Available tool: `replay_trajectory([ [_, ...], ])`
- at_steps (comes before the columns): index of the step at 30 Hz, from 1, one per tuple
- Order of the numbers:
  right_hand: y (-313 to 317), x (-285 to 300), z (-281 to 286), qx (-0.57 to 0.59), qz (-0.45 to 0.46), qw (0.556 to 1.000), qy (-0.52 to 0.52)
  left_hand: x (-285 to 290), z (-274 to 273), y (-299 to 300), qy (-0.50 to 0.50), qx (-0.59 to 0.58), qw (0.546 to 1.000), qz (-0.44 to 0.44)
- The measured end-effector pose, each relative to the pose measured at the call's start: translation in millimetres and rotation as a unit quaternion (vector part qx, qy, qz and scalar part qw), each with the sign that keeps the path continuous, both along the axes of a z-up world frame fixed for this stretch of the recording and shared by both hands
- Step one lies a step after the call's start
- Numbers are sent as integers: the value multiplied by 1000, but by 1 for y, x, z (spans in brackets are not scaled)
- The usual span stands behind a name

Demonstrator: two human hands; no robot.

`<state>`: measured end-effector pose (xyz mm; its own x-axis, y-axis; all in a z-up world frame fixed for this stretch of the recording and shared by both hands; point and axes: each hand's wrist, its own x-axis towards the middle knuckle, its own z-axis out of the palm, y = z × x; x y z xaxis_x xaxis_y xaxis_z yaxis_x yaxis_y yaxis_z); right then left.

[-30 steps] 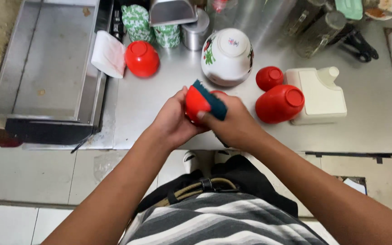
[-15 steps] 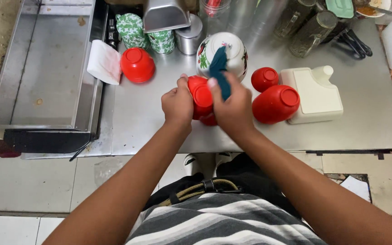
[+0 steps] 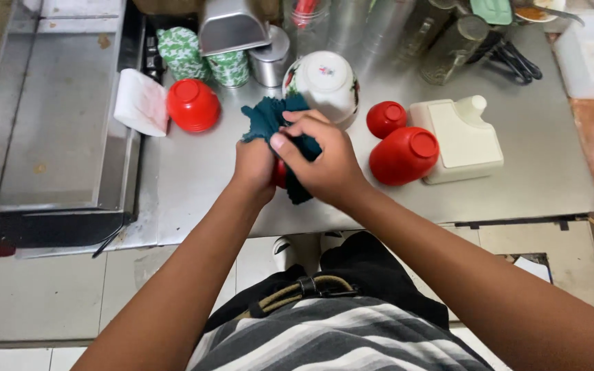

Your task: The recorder wipes several red plastic cups and a white bowl using a teal cleaning cloth at a service counter.

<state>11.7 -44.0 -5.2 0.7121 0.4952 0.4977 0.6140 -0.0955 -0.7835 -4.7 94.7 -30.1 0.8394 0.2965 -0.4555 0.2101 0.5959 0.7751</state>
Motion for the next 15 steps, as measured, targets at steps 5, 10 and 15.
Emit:
replay_trajectory([
  [5, 4, 15, -30, 48, -67, 980, 182, 17, -45, 9, 7, -38, 996, -86],
  [10, -10, 0, 1, -94, -49, 985, -137, 5, -30, 22, 8, -177, 968, -175],
  [15, 1, 23, -31, 25, -124, 947, 296, 4, -12, 17, -5, -264, 948, -176],
])
